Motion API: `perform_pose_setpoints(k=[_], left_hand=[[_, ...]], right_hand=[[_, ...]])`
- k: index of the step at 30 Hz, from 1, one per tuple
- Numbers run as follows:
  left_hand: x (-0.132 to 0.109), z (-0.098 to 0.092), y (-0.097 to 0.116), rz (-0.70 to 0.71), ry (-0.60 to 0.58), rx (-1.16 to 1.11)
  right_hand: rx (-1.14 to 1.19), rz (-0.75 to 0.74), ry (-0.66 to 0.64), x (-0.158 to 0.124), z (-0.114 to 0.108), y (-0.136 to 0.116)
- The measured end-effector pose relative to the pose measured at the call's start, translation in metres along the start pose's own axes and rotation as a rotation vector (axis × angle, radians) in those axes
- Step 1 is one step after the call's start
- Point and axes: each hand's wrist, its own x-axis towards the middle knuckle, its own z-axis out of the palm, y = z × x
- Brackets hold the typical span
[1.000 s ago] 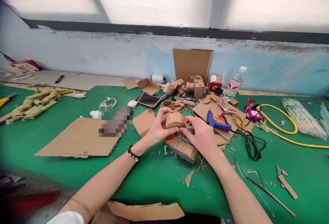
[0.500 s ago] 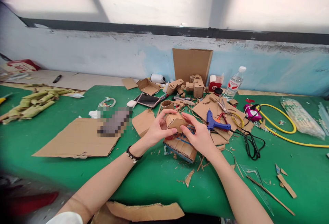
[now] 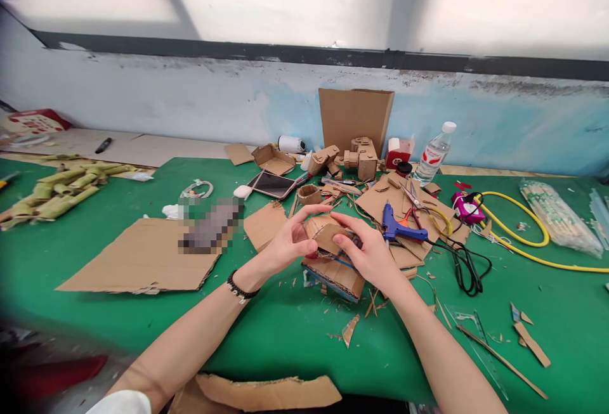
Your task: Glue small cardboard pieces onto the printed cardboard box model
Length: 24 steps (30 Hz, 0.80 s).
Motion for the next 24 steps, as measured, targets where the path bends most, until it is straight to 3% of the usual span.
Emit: perform_pose_setpoints(k=[8,14,20,24], left_hand=[[-0.005,0.005,0.012,0.013,-0.004,0.083],[0.0,-0.002,0.004,-0.031,-0.031,0.007],[0.009,-0.012,-0.007,0.182,0.123,0.214],[0.007,-0.014,-0.011,0.153,0.122,0.298]], right_hand=[[-0.132,-0.085,0.033,-0.004,0.002,-0.003],[-0.043,-0.065,-0.009,0.001,0.001,-0.002],[-0.132,-0.149,0.214,0.001,0.002,0.005],[-0.317,-0.31,0.225,0.0,0.004,0.01]])
